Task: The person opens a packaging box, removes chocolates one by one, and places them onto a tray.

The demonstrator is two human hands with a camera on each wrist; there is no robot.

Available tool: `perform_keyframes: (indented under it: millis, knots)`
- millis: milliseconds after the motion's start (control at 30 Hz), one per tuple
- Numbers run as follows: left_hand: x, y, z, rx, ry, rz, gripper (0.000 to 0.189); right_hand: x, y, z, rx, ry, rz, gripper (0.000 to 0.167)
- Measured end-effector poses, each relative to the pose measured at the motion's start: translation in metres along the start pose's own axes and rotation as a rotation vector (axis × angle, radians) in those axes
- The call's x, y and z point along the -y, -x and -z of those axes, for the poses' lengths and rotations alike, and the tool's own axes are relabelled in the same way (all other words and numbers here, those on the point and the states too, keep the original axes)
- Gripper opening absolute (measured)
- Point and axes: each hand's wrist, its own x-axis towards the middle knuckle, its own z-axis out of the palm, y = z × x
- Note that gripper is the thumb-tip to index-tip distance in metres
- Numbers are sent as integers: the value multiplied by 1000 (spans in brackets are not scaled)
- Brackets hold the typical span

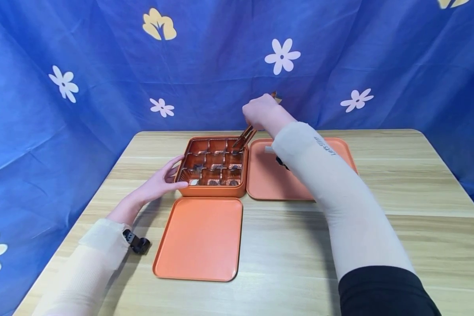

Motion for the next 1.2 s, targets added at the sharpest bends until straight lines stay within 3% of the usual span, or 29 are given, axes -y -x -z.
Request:
perform_keyframes:
  millis: [467,767,1133,1200]
  knots:
    - [-1,-2,-1,-2,13,10,93,7,-5,0,-7,-8,-43,23]
    - [2,-2,-2,2,21,3,93,1,-5,-9,-42,-22,-4,42]
    - [1,0,-2,-7,21,-4,92,0,1,-4,-24,-34,-5,38]
    - [1,1,-2,-9,24,-5,92,2,0,-1,-11,-29,-17,29]
